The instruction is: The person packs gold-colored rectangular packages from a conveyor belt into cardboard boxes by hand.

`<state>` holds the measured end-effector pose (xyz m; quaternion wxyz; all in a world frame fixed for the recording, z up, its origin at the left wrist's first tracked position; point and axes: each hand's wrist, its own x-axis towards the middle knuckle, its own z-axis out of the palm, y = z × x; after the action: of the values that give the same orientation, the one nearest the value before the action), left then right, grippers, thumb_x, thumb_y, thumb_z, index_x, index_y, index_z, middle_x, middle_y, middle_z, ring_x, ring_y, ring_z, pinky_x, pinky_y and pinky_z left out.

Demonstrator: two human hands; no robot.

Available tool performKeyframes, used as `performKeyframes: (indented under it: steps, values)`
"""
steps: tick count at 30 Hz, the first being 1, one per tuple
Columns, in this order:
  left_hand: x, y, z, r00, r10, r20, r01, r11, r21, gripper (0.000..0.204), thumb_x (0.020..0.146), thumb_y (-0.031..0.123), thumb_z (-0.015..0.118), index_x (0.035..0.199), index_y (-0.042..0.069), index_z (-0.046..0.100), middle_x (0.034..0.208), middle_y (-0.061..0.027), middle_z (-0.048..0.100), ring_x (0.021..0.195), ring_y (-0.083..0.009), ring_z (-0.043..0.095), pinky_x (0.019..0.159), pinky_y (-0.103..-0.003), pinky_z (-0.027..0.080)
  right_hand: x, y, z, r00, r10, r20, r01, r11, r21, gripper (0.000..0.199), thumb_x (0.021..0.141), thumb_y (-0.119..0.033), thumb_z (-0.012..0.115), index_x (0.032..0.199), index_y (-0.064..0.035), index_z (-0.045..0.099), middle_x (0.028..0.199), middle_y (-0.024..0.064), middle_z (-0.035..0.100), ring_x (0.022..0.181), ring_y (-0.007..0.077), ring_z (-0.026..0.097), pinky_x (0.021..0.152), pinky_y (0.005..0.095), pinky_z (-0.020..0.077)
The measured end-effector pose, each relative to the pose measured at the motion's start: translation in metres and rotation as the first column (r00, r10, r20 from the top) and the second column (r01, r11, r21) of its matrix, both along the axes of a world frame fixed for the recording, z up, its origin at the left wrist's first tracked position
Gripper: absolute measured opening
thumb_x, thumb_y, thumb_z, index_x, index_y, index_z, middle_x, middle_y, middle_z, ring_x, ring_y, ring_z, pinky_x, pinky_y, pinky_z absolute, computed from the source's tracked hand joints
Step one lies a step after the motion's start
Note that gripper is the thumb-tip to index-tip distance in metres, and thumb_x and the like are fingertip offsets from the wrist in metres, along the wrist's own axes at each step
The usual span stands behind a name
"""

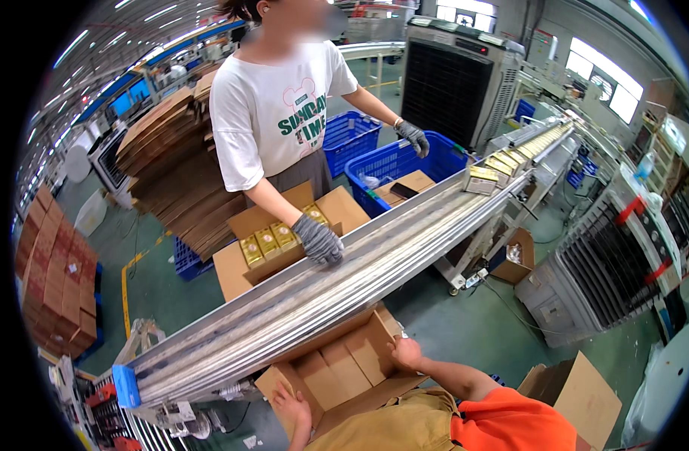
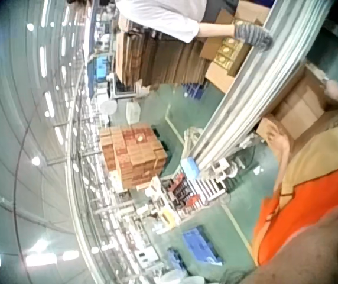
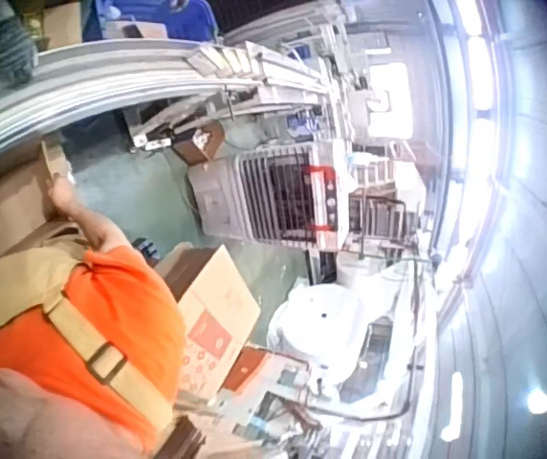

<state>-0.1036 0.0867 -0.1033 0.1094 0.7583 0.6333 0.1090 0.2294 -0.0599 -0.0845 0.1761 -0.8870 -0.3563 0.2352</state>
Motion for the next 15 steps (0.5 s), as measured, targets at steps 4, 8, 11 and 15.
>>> performKeyframes:
  steps: [4, 8, 11, 15]
  values:
    - [0.001, 0.000, -0.004, 1.000, -0.008, 0.028, 0.007, 1.000, 0.025, 0.083, 0.075, 0.019, 0.069, 0.145, 0.013, 0.023, 0.134, -0.0304, 0.037, 0.119, -0.0436, 0.041, 0.100, -0.048, 0.035, 0.001, -0.004, 0.003, 1.000, -0.005, -0.019, 0.006, 1.000, 0.021, 0.037, 0.092, -0.033, 0.047, 0.097, 0.0023, 0.055, 0.083, 0.0265, 0.064, 0.081, 0.0427, 0.062, 0.074, 0.0501, 0.0502]
    - [0.001, 0.000, -0.002, 0.999, -0.023, 0.033, 0.022, 1.000, 0.019, 0.084, 0.076, 0.017, 0.068, 0.145, 0.013, 0.022, 0.134, -0.0304, 0.036, 0.118, -0.0441, 0.041, 0.099, -0.049, 0.035, 0.003, -0.006, -0.007, 1.000, -0.013, 0.023, 0.011, 0.999, 0.051, 0.036, 0.091, -0.034, 0.049, 0.094, 0.0008, 0.057, 0.080, 0.0250, 0.064, 0.078, 0.0419, 0.063, 0.071, 0.0498, 0.0508]
    - [0.001, 0.000, 0.002, 0.999, -0.020, 0.031, 0.020, 1.000, 0.011, 0.084, 0.076, 0.017, 0.068, 0.146, 0.013, 0.021, 0.133, -0.0305, 0.037, 0.117, -0.0443, 0.041, 0.098, -0.049, 0.035, 0.002, -0.003, -0.012, 0.999, -0.034, 0.039, 0.031, 0.998, 0.055, 0.035, 0.089, -0.034, 0.051, 0.093, -0.0005, 0.058, 0.080, 0.0242, 0.064, 0.078, 0.0413, 0.063, 0.071, 0.0495, 0.0506]
    - [0.003, -0.001, 0.003, 1.000, -0.017, 0.003, 0.017, 1.000, 0.004, 0.085, 0.077, 0.017, 0.068, 0.146, 0.014, 0.020, 0.133, -0.0304, 0.037, 0.116, -0.0441, 0.041, 0.096, -0.050, 0.036, 0.001, -0.002, -0.002, 0.999, -0.050, 0.005, 0.050, 0.998, 0.035, 0.033, 0.089, -0.033, 0.052, 0.092, -0.0009, 0.059, 0.081, 0.0251, 0.064, 0.080, 0.0416, 0.062, 0.072, 0.0494, 0.0496]
